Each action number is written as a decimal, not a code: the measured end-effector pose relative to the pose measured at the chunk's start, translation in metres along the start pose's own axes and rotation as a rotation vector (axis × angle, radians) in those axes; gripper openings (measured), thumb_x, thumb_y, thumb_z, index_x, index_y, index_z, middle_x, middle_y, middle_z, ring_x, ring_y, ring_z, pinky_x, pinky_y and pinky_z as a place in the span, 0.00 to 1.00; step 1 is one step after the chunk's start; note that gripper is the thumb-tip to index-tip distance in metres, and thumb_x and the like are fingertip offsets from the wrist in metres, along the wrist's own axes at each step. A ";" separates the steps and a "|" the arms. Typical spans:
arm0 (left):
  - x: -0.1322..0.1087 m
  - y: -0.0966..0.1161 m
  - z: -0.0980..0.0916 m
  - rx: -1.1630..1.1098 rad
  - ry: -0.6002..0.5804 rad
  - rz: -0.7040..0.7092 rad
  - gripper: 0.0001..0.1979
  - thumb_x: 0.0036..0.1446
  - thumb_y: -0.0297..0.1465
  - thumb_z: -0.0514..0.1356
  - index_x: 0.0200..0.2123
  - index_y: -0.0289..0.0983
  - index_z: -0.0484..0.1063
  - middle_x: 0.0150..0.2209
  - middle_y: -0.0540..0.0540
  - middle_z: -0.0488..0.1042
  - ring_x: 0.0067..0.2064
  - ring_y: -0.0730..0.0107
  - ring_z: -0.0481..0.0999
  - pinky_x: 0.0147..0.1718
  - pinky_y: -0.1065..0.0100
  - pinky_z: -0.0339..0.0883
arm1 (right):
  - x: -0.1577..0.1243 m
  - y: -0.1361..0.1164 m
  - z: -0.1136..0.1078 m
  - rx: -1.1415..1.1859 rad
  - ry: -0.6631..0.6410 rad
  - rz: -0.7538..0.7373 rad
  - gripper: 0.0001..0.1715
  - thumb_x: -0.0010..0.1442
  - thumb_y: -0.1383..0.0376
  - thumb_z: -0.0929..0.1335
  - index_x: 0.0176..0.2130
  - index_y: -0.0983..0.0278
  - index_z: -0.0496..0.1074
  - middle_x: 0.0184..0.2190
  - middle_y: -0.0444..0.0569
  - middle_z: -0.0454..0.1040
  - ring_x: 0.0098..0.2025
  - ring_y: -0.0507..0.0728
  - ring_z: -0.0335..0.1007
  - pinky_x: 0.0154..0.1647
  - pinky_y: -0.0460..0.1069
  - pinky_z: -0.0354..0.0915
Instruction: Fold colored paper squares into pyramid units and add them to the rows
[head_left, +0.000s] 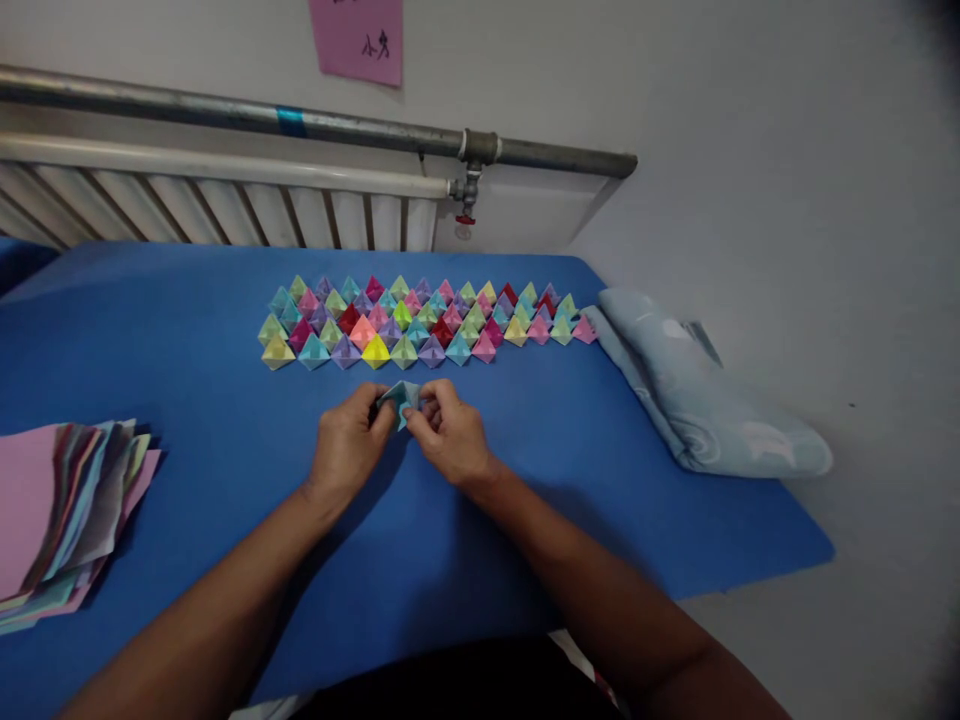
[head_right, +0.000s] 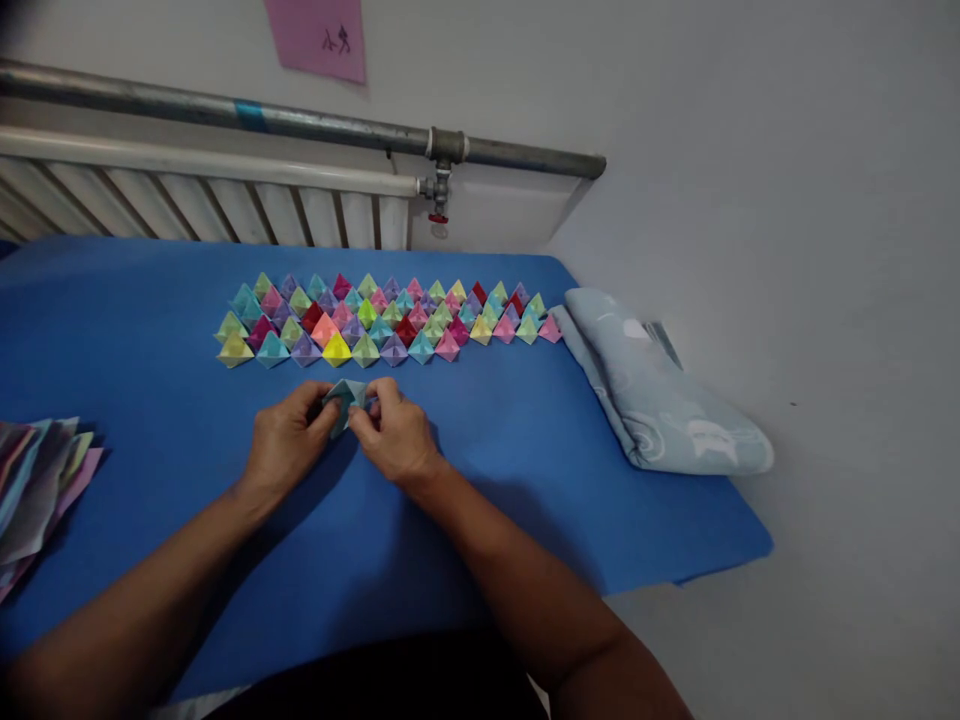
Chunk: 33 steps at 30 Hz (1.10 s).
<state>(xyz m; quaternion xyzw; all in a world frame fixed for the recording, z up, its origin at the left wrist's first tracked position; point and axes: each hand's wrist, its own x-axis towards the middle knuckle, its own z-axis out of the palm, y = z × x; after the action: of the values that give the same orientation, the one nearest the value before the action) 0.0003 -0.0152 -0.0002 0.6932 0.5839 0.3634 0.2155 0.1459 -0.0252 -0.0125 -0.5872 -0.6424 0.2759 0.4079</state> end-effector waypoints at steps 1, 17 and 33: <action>0.000 0.000 0.000 -0.012 -0.001 -0.013 0.10 0.59 0.35 0.56 0.38 0.39 0.75 0.29 0.49 0.79 0.28 0.68 0.75 0.29 0.69 0.63 | 0.000 0.000 -0.001 -0.034 -0.003 -0.010 0.09 0.58 0.59 0.65 0.40 0.59 0.66 0.26 0.40 0.67 0.26 0.51 0.65 0.28 0.45 0.60; -0.001 0.004 -0.001 -0.515 -0.137 -0.161 0.09 0.53 0.34 0.57 0.38 0.43 0.74 0.29 0.52 0.75 0.28 0.69 0.73 0.32 0.65 0.67 | 0.001 0.005 -0.002 0.319 -0.005 0.020 0.09 0.59 0.64 0.62 0.39 0.57 0.70 0.22 0.38 0.68 0.23 0.50 0.68 0.26 0.44 0.63; 0.004 0.006 -0.005 -0.887 -0.163 -0.272 0.24 0.42 0.34 0.71 0.44 0.39 0.73 0.30 0.51 0.77 0.29 0.73 0.73 0.30 0.69 0.66 | -0.003 -0.007 -0.017 0.519 -0.072 0.066 0.07 0.53 0.60 0.67 0.32 0.61 0.72 0.24 0.40 0.66 0.24 0.49 0.62 0.23 0.45 0.61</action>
<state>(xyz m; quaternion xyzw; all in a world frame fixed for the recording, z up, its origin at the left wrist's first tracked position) 0.0009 -0.0130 0.0084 0.4778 0.4390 0.4906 0.5816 0.1562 -0.0316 0.0012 -0.4734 -0.5448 0.4651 0.5126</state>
